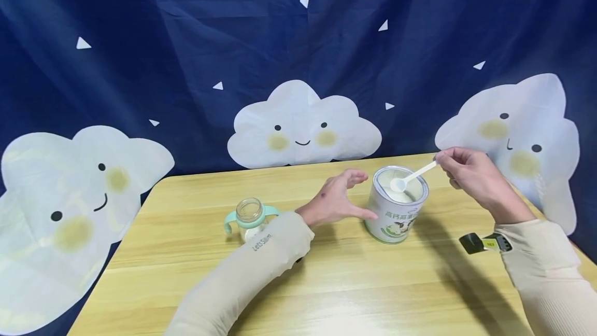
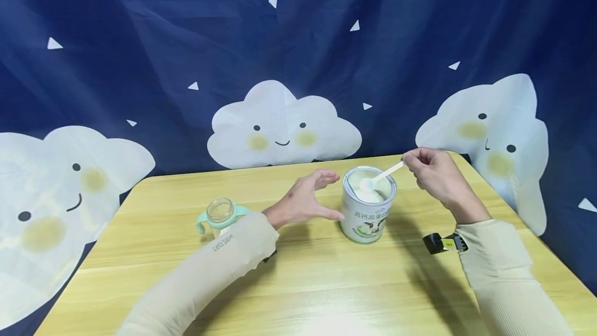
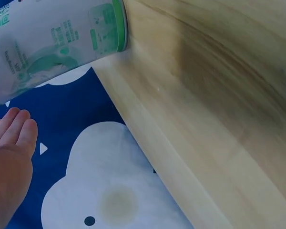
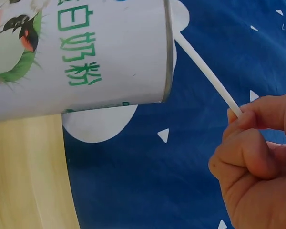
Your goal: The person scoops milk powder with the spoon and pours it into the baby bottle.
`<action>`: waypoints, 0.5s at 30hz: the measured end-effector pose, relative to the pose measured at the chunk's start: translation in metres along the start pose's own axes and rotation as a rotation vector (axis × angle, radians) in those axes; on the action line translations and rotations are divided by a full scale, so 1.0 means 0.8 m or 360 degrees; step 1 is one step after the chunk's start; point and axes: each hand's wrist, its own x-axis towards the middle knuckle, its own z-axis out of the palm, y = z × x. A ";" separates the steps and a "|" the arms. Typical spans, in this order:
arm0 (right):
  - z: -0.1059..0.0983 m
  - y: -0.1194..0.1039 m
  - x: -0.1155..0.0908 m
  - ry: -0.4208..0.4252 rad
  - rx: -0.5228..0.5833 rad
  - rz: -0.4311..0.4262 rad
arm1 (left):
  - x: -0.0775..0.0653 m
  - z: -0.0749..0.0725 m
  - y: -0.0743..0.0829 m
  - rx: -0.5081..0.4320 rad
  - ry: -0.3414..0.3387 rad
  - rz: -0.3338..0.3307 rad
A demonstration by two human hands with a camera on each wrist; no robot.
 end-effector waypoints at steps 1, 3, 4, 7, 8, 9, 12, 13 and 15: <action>0.000 0.001 0.000 -0.0005 -0.0002 -0.0007 | 0.001 0.002 0.000 0.0004 -0.0002 0.0001; 0.001 0.003 0.001 -0.0013 -0.0008 -0.0016 | 0.003 0.005 -0.001 0.0018 -0.0005 0.0007; 0.001 0.004 0.001 -0.0013 -0.0013 -0.0017 | 0.004 0.007 -0.001 0.0025 -0.0005 0.0009; 0.001 0.009 0.003 -0.0020 -0.0038 -0.0033 | 0.008 0.011 0.001 0.0028 0.0006 0.0011; 0.001 0.010 0.003 -0.0023 -0.0041 -0.0040 | 0.009 0.013 0.002 0.0025 0.0012 0.0006; 0.002 0.011 0.003 -0.0023 -0.0049 -0.0048 | 0.011 0.014 0.003 0.0023 0.0015 0.0003; 0.002 0.013 0.002 -0.0031 -0.0068 -0.0073 | 0.015 0.017 0.005 0.0010 0.0029 -0.0009; 0.002 0.013 0.002 -0.0027 -0.0068 -0.0080 | 0.016 0.018 0.006 -0.0002 0.0032 -0.0013; 0.003 0.014 0.001 -0.0010 -0.0078 -0.0094 | 0.018 0.020 0.006 -0.0015 0.0038 -0.0007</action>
